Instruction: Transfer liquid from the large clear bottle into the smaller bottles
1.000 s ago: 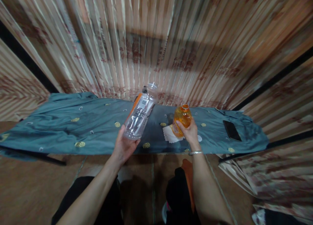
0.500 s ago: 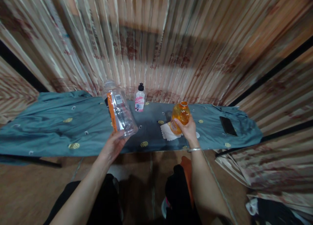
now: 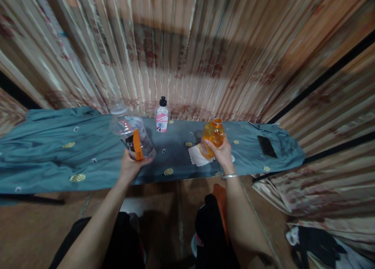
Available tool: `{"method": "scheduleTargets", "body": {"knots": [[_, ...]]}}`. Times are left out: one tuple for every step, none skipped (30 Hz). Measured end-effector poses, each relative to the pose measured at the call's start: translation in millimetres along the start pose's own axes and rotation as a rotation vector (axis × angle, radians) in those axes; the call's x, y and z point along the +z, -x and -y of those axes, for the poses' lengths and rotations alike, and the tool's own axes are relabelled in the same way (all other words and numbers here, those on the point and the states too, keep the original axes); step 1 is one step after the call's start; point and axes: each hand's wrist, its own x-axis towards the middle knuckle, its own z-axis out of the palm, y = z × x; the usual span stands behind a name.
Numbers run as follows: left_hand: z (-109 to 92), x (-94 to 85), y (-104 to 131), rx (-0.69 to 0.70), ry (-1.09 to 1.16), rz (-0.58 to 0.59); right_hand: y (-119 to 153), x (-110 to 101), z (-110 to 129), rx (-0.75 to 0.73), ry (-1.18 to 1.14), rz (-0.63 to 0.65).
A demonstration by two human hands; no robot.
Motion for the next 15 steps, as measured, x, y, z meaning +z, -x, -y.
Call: {"method": "scheduleTargets", "body": {"knots": [[1.7, 0.9, -1.4, 0.01, -0.049, 0.002, -0.7, 0.5, -1.2, 0.003, -0.002, -0.005], [3.0, 1.8, -2.4, 0.018, -0.093, 0.007, -1.6, 1.1, -2.6, 0.008, -0.005, -0.011], [4.2, 2.8, -3.2, 0.024, -0.131, 0.012, -2.6, 2.0, -4.1, 0.014, -0.008, -0.017], [5.1, 3.8, -3.8, 0.027, -0.163, 0.014, -3.7, 3.1, -5.6, 0.021, -0.014, -0.022], [6.1, 4.9, -4.3, 0.028, -0.187, 0.015, -4.9, 4.3, -7.0, 0.027, -0.022, -0.026], [6.9, 6.0, -4.7, 0.028, -0.202, 0.017, -6.0, 5.7, -8.1, 0.035, -0.03, -0.033], [7.8, 7.0, -5.0, 0.028, -0.21, 0.02, -7.1, 7.2, -8.9, 0.042, -0.036, -0.048], [8.7, 7.9, -5.1, 0.029, -0.21, 0.026, -8.0, 8.8, -9.3, 0.049, -0.038, -0.068], [9.5, 8.7, -5.0, 0.031, -0.203, 0.034, -8.8, 10.5, -9.4, 0.056, -0.038, -0.091], [10.2, 9.3, -4.7, 0.033, -0.19, 0.045, -9.5, 12.1, -9.2, 0.061, -0.036, -0.113], [10.9, 9.6, -4.0, 0.034, -0.172, 0.057, -9.9, 13.7, -9.0, 0.064, -0.034, -0.132], [11.6, 9.7, -3.0, 0.034, -0.149, 0.068, -10.3, 15.1, -8.8, 0.067, -0.033, -0.145], [12.2, 9.3, -1.6, 0.033, -0.122, 0.079, -10.7, 16.3, -8.6, 0.07, -0.035, -0.149], [12.8, 8.6, 0.2, 0.03, -0.089, 0.093, -11.0, 17.3, -8.6, 0.074, -0.038, -0.15], [13.6, 7.5, 2.3, 0.02, -0.048, 0.113, -11.3, 18.0, -8.7, 0.078, -0.041, -0.151]]}}
